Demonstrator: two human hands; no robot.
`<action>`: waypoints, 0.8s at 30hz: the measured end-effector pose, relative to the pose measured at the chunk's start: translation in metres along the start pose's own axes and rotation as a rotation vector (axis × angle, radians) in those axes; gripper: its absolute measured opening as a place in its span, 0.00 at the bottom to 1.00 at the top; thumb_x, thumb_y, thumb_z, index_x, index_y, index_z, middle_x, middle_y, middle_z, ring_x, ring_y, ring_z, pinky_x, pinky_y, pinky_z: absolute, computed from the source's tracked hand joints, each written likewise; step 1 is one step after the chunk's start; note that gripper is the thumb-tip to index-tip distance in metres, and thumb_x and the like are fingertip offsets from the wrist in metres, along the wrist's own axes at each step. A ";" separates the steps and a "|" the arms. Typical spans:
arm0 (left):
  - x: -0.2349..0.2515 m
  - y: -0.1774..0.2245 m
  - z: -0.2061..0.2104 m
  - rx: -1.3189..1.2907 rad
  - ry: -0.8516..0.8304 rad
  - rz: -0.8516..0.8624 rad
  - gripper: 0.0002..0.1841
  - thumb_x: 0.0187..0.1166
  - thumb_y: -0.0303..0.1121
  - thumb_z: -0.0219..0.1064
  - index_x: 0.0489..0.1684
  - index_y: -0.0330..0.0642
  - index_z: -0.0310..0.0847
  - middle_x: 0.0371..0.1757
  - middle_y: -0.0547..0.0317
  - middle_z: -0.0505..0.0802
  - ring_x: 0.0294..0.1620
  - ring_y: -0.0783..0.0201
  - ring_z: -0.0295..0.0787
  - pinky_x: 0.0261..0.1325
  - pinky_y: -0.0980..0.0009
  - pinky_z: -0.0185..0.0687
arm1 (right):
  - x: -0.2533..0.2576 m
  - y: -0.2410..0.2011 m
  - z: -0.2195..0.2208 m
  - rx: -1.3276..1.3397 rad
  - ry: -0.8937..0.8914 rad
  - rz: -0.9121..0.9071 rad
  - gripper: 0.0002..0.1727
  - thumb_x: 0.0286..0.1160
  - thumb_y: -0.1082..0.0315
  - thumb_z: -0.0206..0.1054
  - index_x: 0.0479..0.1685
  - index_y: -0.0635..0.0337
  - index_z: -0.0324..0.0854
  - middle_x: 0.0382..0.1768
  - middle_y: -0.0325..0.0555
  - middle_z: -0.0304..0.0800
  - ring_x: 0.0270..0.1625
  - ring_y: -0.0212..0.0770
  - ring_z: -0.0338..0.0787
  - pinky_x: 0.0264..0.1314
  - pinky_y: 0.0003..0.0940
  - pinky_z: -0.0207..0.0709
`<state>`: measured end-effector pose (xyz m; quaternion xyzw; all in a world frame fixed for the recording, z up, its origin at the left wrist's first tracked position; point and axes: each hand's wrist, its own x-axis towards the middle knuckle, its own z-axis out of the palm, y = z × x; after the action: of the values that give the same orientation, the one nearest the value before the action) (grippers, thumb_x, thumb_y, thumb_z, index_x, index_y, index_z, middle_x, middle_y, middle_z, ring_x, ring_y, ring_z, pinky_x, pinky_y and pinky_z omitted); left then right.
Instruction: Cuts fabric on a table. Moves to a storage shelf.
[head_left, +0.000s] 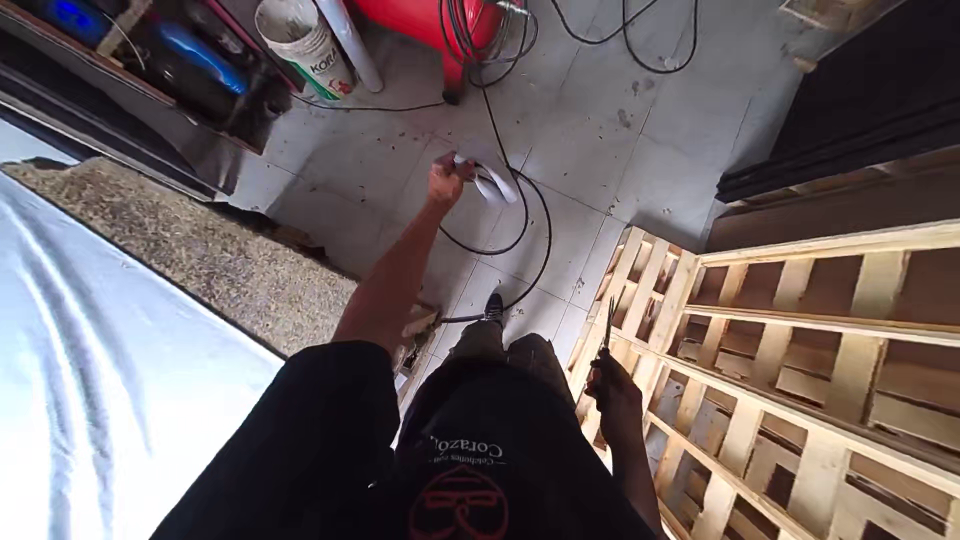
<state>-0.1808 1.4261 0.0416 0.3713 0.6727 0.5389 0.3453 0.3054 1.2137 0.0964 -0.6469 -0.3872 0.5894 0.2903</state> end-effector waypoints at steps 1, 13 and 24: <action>0.002 -0.009 0.010 0.132 -0.026 -0.074 0.16 0.85 0.37 0.65 0.56 0.30 0.86 0.49 0.45 0.96 0.52 0.55 0.96 0.65 0.52 0.90 | 0.014 -0.014 -0.001 -0.021 0.003 -0.043 0.24 0.79 0.74 0.62 0.75 0.65 0.78 0.52 0.49 0.91 0.33 0.36 0.90 0.30 0.30 0.86; -0.191 -0.160 0.031 0.537 -0.683 -0.829 0.28 0.94 0.49 0.52 0.75 0.32 0.79 0.73 0.31 0.86 0.78 0.36 0.80 0.83 0.39 0.68 | 0.221 -0.139 0.049 0.150 -0.437 -0.045 0.27 0.79 0.61 0.65 0.75 0.65 0.75 0.50 0.47 0.91 0.33 0.35 0.87 0.34 0.33 0.86; 0.002 0.051 -0.008 -0.524 -0.014 -0.411 0.24 0.90 0.44 0.57 0.74 0.34 0.77 0.66 0.46 0.92 0.63 0.52 0.93 0.67 0.51 0.89 | 0.329 -0.297 0.285 -0.921 -0.844 -1.025 0.41 0.45 0.55 0.82 0.69 0.59 0.85 0.64 0.61 0.87 0.67 0.64 0.84 0.62 0.69 0.77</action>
<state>-0.1820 1.4318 0.0930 0.1301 0.5698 0.6101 0.5350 -0.0218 1.6260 0.1277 -0.1662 -0.9167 0.3588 0.0580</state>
